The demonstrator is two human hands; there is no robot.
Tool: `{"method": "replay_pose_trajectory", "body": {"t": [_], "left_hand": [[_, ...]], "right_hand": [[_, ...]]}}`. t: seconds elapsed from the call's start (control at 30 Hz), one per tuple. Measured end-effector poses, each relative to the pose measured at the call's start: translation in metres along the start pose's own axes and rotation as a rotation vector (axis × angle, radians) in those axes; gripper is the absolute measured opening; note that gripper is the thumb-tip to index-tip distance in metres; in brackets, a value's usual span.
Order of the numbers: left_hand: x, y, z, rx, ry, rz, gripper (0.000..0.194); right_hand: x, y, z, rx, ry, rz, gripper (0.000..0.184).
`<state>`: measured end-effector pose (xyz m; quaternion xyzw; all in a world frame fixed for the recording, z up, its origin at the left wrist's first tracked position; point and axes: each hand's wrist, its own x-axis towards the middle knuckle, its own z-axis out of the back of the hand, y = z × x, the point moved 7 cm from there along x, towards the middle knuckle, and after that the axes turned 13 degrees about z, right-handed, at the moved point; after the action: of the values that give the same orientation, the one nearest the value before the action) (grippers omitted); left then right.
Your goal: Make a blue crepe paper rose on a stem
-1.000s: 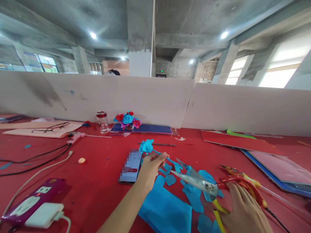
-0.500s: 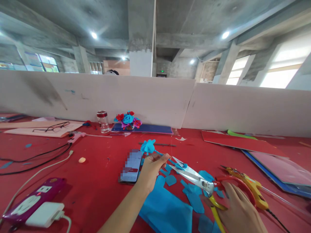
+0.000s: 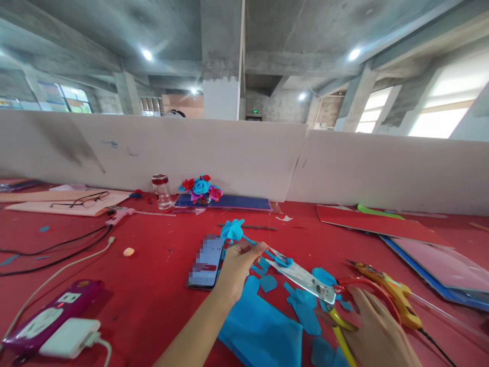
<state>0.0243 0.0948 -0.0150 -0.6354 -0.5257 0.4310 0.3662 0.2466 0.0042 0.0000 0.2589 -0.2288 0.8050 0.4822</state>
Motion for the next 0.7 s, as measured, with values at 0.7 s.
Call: {"method": "replay_pose_trajectory", "body": {"t": [0.7], "left_hand": [[-0.003,-0.004,-0.002,0.096,-0.017,-0.03,0.033]], "right_hand": [[0.003,-0.001,0.005,-0.027,-0.016,-0.048,0.026]]}}
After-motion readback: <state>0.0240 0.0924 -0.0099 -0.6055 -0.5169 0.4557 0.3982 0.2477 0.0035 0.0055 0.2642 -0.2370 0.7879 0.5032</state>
